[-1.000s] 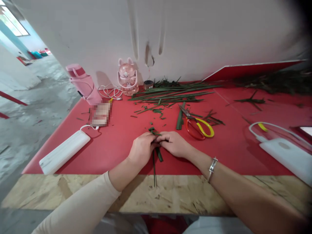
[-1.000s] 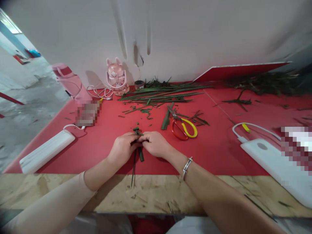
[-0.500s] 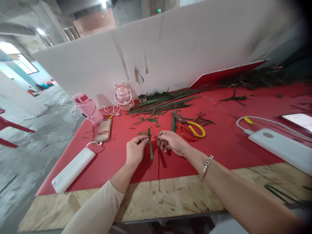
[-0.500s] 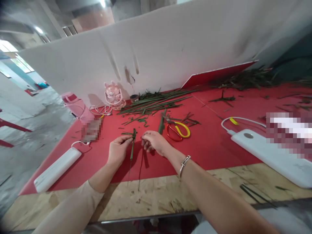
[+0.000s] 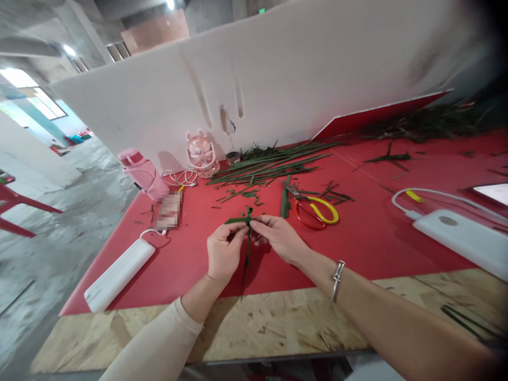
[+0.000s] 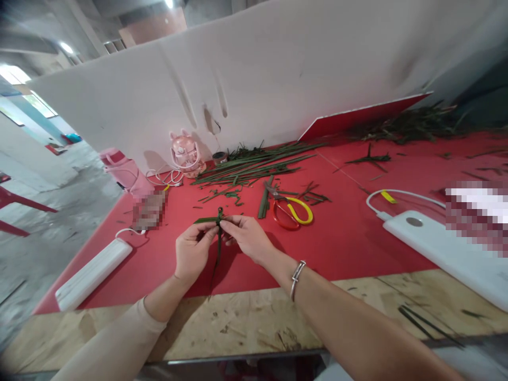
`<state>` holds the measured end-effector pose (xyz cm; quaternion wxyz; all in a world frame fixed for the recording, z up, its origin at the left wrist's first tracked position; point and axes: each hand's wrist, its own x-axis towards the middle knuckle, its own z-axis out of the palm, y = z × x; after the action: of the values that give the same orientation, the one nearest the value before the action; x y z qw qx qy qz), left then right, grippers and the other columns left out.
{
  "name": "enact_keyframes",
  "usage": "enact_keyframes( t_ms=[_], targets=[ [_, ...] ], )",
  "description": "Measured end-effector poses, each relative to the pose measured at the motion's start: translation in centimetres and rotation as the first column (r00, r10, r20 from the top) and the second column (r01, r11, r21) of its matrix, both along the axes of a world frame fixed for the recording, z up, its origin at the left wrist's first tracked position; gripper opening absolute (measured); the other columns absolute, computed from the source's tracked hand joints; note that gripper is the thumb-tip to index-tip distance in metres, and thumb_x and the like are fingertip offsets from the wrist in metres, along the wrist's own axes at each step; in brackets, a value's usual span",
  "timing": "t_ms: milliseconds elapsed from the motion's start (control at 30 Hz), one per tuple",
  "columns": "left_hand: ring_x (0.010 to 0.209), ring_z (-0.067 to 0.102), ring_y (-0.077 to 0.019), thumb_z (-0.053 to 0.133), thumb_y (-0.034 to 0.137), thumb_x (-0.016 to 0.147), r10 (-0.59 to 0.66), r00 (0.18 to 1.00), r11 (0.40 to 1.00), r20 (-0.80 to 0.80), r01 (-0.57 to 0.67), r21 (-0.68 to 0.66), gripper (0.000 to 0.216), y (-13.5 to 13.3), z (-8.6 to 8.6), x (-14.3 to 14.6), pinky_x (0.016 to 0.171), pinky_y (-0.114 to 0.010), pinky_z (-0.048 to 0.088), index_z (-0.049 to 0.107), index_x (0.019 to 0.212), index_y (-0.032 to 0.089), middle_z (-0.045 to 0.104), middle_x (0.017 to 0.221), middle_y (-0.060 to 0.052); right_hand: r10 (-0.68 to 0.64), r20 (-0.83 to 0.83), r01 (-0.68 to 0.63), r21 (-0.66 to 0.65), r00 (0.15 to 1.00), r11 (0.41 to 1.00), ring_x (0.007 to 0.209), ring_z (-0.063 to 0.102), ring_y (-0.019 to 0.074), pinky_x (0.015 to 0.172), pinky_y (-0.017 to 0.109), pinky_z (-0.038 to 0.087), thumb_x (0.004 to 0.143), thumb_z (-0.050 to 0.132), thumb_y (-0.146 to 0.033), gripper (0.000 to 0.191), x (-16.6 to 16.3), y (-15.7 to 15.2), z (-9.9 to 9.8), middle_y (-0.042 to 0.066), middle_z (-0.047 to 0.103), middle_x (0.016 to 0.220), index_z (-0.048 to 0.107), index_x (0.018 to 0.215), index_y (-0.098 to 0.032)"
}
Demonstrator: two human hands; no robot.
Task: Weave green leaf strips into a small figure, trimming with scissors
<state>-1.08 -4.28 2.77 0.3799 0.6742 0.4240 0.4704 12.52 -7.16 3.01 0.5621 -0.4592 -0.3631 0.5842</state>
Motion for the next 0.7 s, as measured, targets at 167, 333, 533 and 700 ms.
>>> enact_keyframes(
  t_ms=[167,333,533,700],
  targets=[
    [0.071,0.061,-0.0122,0.057,0.026,0.075,-0.039,0.997,0.999,-0.06,0.04,0.013,0.016,-0.1,0.1,0.0,0.07,-0.025,0.048,0.067,0.084,0.017,0.068,0.078,-0.003,-0.013,0.071,0.015,-0.018,0.997,1.0,0.051,0.053,0.0069,0.048,0.019,0.045,0.062,0.07,-0.038,0.027,-0.2,-0.1,0.1,-0.002,0.059,0.062,0.063,0.075,-0.015],
    [0.068,0.059,-0.0112,0.057,0.027,0.075,-0.042,0.997,0.999,-0.059,0.041,-0.022,0.016,-0.2,0.2,-0.1,0.066,-0.023,0.047,0.065,0.084,0.016,0.067,0.076,-0.002,-0.043,0.101,0.046,-0.036,0.994,0.998,0.053,0.053,0.0066,0.05,0.019,0.045,0.065,0.067,-0.035,0.024,-0.4,-0.2,0.1,-0.002,0.06,0.067,0.063,0.077,-0.015],
    [0.065,0.057,-0.0107,0.059,0.026,0.072,-0.052,0.999,0.99,-0.013,0.05,-0.13,0.013,0.5,0.1,0.0,0.065,-0.023,0.045,0.062,0.078,0.015,0.065,0.072,-0.001,-0.058,0.208,0.052,0.038,0.976,0.998,0.053,0.051,0.0079,0.051,0.02,0.044,0.067,0.064,-0.036,0.023,-0.4,-0.2,-0.3,-0.003,0.058,0.061,0.062,0.073,-0.014],
    [0.049,0.049,-0.007,0.065,0.027,0.065,-0.156,0.966,0.885,0.204,0.228,-0.406,0.018,1.2,0.3,-0.2,0.05,-0.02,0.041,0.056,0.073,0.014,0.056,0.056,0.003,-0.031,0.336,-0.019,0.144,0.941,0.989,0.062,0.052,0.0106,0.059,0.023,0.044,0.073,0.06,-0.033,0.021,0.1,-0.2,-0.6,0.0,0.061,0.073,0.064,0.084,-0.015]
  ],
)
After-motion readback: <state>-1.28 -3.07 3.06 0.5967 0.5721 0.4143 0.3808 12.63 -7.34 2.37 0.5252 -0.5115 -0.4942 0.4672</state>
